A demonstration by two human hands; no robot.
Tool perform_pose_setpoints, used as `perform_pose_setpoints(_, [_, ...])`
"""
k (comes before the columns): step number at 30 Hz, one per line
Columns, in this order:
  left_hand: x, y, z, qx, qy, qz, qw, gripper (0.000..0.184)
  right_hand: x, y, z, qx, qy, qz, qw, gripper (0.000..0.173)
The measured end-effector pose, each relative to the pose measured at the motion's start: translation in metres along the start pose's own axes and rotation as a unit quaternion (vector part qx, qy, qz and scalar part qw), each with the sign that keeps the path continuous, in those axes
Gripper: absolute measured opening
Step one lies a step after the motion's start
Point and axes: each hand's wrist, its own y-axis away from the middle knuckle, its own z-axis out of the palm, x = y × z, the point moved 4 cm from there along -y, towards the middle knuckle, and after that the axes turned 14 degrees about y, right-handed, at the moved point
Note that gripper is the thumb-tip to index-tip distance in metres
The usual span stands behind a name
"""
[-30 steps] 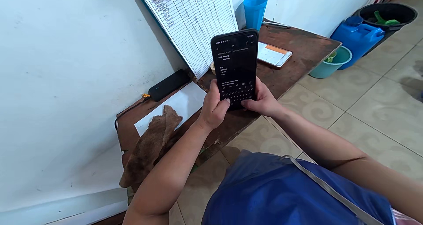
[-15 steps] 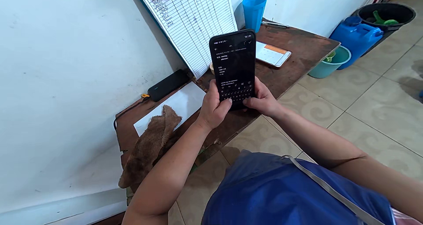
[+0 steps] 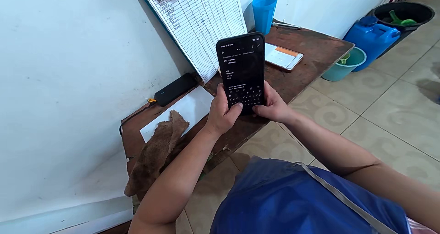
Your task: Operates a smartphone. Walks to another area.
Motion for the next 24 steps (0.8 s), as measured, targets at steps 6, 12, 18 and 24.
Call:
perform_pose_setpoints(6, [0.0012,-0.0001,0.0009,-0.005,-0.003,0.007,1.0,0.062,0.0024,-0.0002,-0.0006,-0.014,-0.013,-0.031,0.999,0.063])
perform_pose_setpoints(12, [0.003,-0.0005,0.0021,0.015,-0.043,-0.008,0.999,0.063,0.0027,0.0008,0.0005,-0.008,-0.005,-0.025,1.0,0.063])
perform_pose_setpoints(18, [0.0028,-0.0004,0.0016,0.011,-0.043,0.004,0.999,0.063,0.0006,0.0016,0.0009,-0.006,0.003,-0.027,1.0,0.064])
perform_pose_setpoints(24, [0.0019,0.0,0.0013,0.022,-0.026,-0.001,0.999,0.059,0.0004,0.0022,0.0011,-0.004,0.013,-0.027,1.0,0.064])
